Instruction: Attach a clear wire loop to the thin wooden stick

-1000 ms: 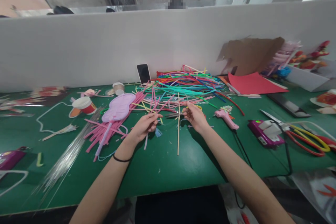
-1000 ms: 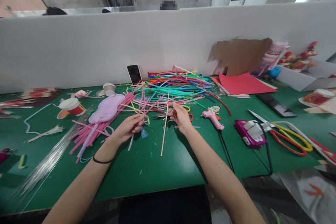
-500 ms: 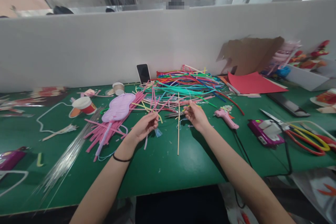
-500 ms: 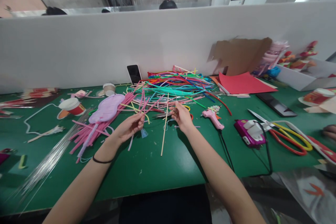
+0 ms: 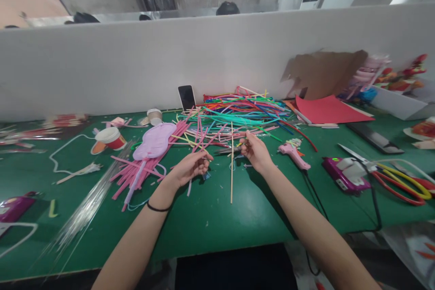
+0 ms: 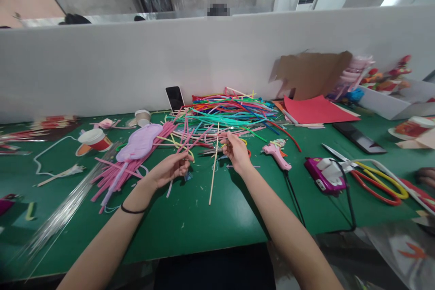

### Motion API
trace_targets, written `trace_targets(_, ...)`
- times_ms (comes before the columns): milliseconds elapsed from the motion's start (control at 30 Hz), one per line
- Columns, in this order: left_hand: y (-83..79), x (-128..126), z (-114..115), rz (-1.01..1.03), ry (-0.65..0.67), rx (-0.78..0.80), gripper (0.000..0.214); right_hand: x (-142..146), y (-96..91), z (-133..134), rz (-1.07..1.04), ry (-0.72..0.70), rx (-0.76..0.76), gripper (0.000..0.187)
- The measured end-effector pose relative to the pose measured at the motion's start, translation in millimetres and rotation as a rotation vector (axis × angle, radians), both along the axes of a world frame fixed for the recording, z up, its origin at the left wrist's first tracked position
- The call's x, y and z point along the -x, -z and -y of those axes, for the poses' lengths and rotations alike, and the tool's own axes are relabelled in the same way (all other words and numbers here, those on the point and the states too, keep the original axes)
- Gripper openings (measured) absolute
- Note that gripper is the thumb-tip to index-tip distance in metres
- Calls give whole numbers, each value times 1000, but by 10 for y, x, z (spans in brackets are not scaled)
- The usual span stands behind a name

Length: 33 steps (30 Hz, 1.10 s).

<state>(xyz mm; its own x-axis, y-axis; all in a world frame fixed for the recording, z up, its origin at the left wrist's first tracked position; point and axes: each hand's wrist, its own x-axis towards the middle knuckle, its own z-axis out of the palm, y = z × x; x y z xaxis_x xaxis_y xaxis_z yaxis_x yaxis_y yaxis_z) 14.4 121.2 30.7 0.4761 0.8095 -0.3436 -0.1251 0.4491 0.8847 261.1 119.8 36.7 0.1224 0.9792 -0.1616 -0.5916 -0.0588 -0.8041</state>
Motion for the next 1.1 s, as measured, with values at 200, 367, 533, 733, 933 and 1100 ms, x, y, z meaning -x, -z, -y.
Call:
trace_targets(200, 15, 8, 4, 5, 13, -22, 27, -18, 41, -42, -125, -12, 1, 22)
trace_targets(367, 9, 6, 1, 104, -43, -42, 35, -20, 30, -41, -235, -37, 40, 20)
trace_targets(533, 45, 18, -33, 107, -54, -38, 32, -21, 36, -46, -305, -81, 53, 19)
trace_targets(733, 112, 28, -74, 91, -57, -23, 34, -20, 91, -66, -303, -94, 27, 20)
trace_targets(933, 57, 23, -69, 98, -59, -28, 38, -5, 117, -69, -299, -105, 21, 16)
trace_targets(1100, 67, -9, -79, 72, -169, -122, 39, -16, 133, -77, -301, -113, 11, 17)
